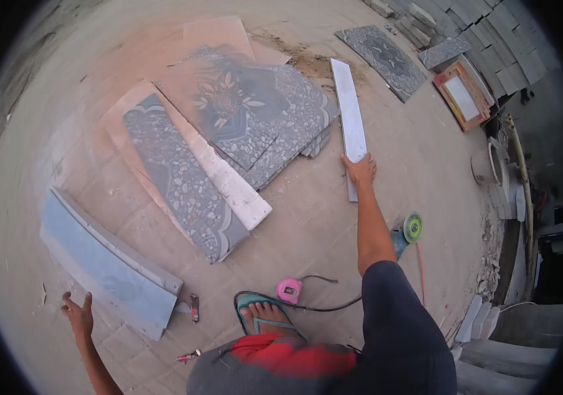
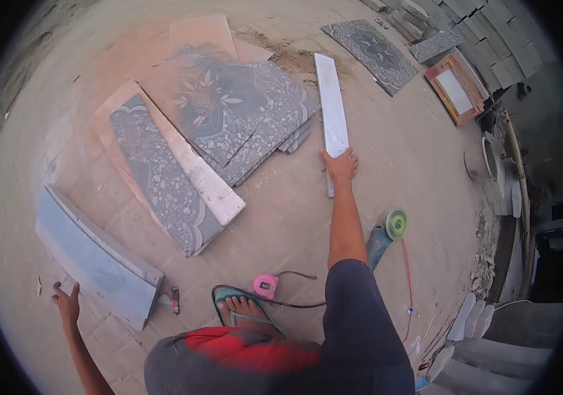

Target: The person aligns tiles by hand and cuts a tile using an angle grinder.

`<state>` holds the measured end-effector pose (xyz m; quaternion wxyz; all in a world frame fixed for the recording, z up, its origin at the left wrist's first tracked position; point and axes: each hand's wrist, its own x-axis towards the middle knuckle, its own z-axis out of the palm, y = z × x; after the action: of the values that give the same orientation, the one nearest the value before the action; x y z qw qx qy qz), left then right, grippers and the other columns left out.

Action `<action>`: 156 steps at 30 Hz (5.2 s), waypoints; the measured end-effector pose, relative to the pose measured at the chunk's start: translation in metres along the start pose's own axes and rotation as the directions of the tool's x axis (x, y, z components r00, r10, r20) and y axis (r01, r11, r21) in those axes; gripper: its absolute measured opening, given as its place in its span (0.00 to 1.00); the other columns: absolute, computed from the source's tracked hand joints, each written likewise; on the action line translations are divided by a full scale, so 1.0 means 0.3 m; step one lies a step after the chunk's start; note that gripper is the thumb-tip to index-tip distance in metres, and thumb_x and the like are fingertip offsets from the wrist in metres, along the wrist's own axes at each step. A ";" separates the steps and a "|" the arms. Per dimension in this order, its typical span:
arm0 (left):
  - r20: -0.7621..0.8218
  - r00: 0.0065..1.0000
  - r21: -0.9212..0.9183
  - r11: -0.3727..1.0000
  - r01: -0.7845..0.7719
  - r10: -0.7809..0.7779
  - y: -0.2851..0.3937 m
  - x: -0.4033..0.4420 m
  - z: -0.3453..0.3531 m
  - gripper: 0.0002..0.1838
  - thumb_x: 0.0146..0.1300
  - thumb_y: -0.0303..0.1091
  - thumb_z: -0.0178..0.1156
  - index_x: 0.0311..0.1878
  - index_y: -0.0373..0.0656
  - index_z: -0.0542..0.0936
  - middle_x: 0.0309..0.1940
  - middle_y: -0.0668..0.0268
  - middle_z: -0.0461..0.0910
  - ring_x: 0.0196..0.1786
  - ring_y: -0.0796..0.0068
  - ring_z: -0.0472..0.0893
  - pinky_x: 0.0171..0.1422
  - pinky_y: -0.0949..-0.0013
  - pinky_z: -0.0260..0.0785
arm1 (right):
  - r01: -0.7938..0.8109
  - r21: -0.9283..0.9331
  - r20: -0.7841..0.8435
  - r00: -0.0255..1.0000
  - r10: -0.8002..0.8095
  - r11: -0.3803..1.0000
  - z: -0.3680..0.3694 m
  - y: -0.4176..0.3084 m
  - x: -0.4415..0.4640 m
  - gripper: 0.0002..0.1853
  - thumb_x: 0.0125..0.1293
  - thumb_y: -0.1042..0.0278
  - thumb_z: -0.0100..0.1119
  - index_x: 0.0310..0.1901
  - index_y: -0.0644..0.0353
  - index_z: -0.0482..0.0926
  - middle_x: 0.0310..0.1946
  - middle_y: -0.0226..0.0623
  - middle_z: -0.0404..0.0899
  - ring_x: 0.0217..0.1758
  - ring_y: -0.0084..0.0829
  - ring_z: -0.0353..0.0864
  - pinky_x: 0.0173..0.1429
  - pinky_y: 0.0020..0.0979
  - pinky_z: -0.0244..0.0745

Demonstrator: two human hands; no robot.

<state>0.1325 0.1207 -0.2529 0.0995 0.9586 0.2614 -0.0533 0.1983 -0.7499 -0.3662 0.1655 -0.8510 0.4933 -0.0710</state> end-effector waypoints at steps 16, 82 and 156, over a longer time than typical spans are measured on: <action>0.165 0.871 0.288 0.867 0.407 -0.463 -1.149 -0.116 -0.433 0.29 0.61 0.50 0.64 0.53 0.35 0.69 0.49 0.40 0.76 0.52 0.42 0.76 0.57 0.46 0.68 | -0.203 0.681 0.379 0.920 -0.101 0.703 -0.367 -0.189 0.153 0.30 0.51 0.38 0.64 0.41 0.58 0.73 0.22 0.35 0.70 0.19 0.26 0.71 0.19 0.29 0.70; -0.067 0.901 -0.807 0.554 0.204 -0.429 0.240 0.177 0.300 0.27 0.73 0.48 0.51 0.41 0.25 0.80 0.37 0.44 0.82 0.42 0.49 0.82 0.51 0.54 0.70 | 0.421 0.785 0.361 0.287 -0.887 0.455 0.121 -0.771 -1.891 0.22 0.66 0.71 0.61 0.58 0.75 0.73 0.49 0.65 0.79 0.55 0.59 0.79 0.60 0.46 0.72; -0.092 0.989 -0.416 0.898 -0.144 0.117 0.213 1.115 0.037 0.35 0.55 0.49 0.73 0.63 0.39 0.78 0.59 0.50 0.80 0.63 0.55 0.79 0.68 0.60 0.67 | 0.071 0.297 0.949 -0.133 -0.286 0.952 0.070 -0.498 -1.687 0.20 0.76 0.61 0.52 0.35 0.74 0.81 0.23 0.43 0.84 0.24 0.27 0.84 0.31 0.29 0.80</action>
<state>0.4516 0.2285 -0.3051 0.2991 0.9310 0.2050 0.0421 0.0716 -0.2402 -0.3118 0.5255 -0.6647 0.0793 0.5251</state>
